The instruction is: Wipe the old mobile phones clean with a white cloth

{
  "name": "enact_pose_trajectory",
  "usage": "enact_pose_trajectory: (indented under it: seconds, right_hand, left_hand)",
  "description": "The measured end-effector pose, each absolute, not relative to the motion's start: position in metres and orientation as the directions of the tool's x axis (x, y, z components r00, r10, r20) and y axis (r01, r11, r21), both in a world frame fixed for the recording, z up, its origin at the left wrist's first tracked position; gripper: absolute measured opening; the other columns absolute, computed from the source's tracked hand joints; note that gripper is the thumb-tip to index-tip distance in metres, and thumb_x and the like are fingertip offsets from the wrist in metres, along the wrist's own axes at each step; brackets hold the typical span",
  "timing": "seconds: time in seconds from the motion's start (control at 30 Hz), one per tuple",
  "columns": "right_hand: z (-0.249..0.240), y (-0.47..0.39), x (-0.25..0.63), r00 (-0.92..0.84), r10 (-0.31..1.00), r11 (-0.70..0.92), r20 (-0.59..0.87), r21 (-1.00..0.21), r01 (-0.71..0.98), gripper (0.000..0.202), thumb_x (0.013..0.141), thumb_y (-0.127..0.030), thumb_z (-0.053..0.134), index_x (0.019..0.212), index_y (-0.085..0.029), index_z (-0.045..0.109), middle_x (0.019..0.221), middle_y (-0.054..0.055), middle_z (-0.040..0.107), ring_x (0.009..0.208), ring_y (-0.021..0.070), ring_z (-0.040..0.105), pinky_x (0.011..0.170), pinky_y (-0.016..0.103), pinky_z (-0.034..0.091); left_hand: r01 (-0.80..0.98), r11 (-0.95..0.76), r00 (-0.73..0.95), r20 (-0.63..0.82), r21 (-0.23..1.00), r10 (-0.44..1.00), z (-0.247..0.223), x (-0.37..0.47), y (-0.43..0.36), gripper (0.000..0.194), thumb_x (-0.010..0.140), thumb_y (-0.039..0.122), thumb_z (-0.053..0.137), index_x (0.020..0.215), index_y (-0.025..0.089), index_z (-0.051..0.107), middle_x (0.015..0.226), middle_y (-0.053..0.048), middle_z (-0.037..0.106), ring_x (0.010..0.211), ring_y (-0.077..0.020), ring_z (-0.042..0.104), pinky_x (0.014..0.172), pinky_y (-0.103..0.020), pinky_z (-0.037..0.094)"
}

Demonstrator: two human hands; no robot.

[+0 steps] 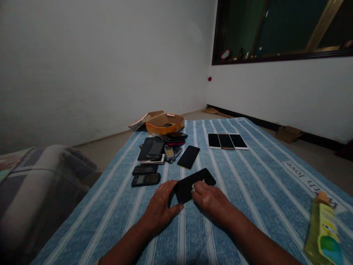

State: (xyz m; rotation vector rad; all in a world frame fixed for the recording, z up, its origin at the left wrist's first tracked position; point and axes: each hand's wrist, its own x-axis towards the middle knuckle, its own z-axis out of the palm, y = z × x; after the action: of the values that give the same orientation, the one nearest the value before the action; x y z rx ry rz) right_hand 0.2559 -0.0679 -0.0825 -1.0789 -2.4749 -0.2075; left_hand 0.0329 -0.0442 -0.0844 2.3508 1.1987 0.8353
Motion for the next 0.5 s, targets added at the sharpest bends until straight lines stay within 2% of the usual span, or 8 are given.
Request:
enact_pose_trajectory:
  seconds: [0.17,0.5]
  right_hand:
    - [-0.087,-0.068,0.239,-0.647,0.626,0.697,0.434,0.061,0.715,0.014,0.091,-0.006,0.053,0.083,-0.014,0.062,0.084,0.007,0.061,0.077,0.0184,0.058,0.058,0.026,0.044]
    - [-0.089,-0.074,0.205,-0.611,0.664,0.670,0.431,0.020,0.742,0.013,0.089,-0.007,0.057,0.079,-0.014,0.061,0.082,0.007,0.062,0.075,0.0181,0.057,0.053,0.026,0.039]
  left_hand:
    - [0.614,-0.561,0.454,0.334,0.555,0.826,-0.085,0.033,-0.043,0.055,0.068,0.024,0.067,0.122,0.021,0.054,0.120,-0.010,0.064,0.114,-0.0325,0.058,0.099,-0.052,0.047]
    - [0.602,-0.600,0.480,0.362,0.527,0.799,-0.092,0.029,-0.039,0.055,0.073,0.029,0.063,0.126,0.018,0.053,0.124,-0.014,0.063,0.118,-0.0331,0.057,0.102,-0.053,0.045]
